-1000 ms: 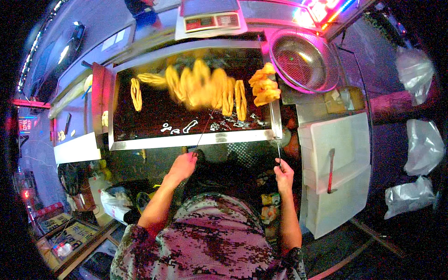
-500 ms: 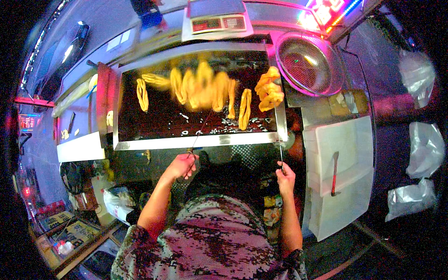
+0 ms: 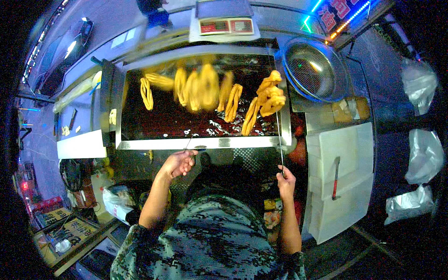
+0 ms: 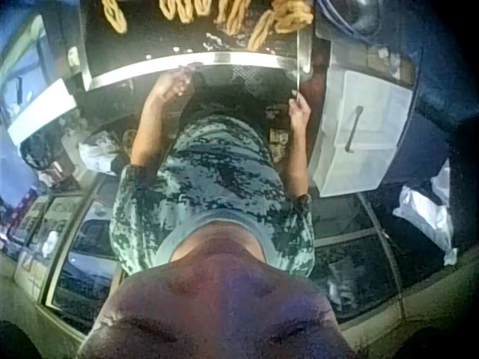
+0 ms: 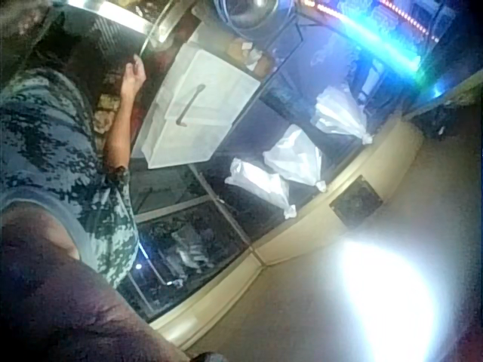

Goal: The person uses two long metal skewers to turn and move twisted dough pieces frying in a deep fryer. They flip the dough to ensure even cooking and transfer the finished pieces to a metal strainer on the side.

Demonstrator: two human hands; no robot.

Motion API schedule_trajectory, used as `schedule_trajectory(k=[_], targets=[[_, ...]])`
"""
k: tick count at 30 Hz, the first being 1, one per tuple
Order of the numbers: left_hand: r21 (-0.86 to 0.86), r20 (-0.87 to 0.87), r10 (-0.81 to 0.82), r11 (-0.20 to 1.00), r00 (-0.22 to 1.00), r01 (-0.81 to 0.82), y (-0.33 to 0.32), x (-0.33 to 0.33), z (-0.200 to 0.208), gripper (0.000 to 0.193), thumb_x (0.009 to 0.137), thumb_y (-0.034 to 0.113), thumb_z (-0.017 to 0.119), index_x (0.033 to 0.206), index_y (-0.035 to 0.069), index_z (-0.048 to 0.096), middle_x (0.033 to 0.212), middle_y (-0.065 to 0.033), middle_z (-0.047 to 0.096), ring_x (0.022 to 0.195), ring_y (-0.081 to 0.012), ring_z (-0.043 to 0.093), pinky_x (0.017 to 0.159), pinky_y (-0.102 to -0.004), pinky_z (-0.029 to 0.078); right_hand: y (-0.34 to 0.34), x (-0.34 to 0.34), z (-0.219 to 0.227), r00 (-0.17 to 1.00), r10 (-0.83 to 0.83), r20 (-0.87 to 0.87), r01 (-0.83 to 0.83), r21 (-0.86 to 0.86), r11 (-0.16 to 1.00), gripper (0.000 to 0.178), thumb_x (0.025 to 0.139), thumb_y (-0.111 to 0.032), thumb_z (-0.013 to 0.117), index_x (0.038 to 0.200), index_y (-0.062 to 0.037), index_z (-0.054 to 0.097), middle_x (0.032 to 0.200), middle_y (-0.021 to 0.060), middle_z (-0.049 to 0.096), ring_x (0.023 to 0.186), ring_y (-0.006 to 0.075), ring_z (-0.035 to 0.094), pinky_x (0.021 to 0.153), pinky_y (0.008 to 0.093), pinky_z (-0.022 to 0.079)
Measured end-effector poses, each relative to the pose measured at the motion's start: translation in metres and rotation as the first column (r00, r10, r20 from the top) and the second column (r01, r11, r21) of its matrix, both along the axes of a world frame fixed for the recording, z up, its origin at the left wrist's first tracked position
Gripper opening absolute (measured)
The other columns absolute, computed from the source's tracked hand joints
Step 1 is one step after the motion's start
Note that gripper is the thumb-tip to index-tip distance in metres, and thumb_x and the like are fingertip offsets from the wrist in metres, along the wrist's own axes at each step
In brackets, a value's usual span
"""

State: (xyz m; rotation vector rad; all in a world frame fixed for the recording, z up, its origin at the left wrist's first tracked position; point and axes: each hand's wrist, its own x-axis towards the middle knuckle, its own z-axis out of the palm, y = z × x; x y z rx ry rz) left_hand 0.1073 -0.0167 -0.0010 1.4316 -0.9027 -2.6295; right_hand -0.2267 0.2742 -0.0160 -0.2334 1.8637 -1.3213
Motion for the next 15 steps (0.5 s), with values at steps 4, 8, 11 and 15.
schedule_trajectory(k=[4, 8, 11, 15], targets=[[-0.276, 0.334, -0.139, 0.931, 0.932, 0.238, -0.005, -0.002, 0.013, 0.033, 0.099, 0.028, 0.042, 0.116, 0.003, 0.056, 0.069, -0.0052, 0.056, 0.051, -0.0123, 0.053, 0.042, -0.0271, 0.043, -0.007, 0.005, 0.004, 1.000, 0.000, 0.016, 0.000, 0.007, 1.000, 0.033, 0.086, -0.003, 0.058, 0.119, -0.0024, 0.059, 0.061, -0.0077, 0.041, 0.046, 0.0018, 0.032, 0.040, 0.0209, 0.025], [-0.567, 0.602, -0.089, 0.652, 0.794, 0.503, -0.015, 0.004, -0.018, 0.031, 0.098, 0.028, 0.042, 0.106, 0.004, 0.059, 0.065, -0.0065, 0.055, 0.050, -0.0131, 0.054, 0.043, -0.0300, 0.045, -0.012, 0.009, 0.000, 1.000, 0.019, 0.025, -0.019, -0.007, 1.000, 0.032, 0.085, -0.002, 0.057, 0.117, -0.0031, 0.060, 0.061, -0.0080, 0.042, 0.046, 0.0018, 0.033, 0.040, 0.0204, 0.025], [-0.559, 0.661, -0.118, 0.581, 0.741, 0.591, -0.031, 0.006, -0.060, 0.031, 0.098, 0.029, 0.042, 0.107, 0.004, 0.058, 0.065, -0.0062, 0.056, 0.052, -0.0137, 0.055, 0.044, -0.0305, 0.046, -0.017, 0.015, 0.002, 0.999, 0.019, 0.045, -0.018, -0.033, 0.999, 0.031, 0.086, -0.002, 0.058, 0.117, -0.0029, 0.060, 0.062, -0.0081, 0.042, 0.046, 0.0017, 0.032, 0.041, 0.0198, 0.025], [-0.301, 0.335, -0.075, 0.936, 0.939, 0.182, -0.039, -0.009, -0.024, 0.030, 0.099, 0.028, 0.040, 0.111, 0.005, 0.056, 0.066, -0.0056, 0.056, 0.052, -0.0138, 0.054, 0.043, -0.0299, 0.045, -0.020, 0.018, 0.003, 0.999, 0.021, 0.031, -0.020, -0.030, 0.999, 0.030, 0.087, -0.002, 0.057, 0.117, -0.0028, 0.059, 0.062, -0.0079, 0.042, 0.046, 0.0017, 0.032, 0.040, 0.0196, 0.025]])
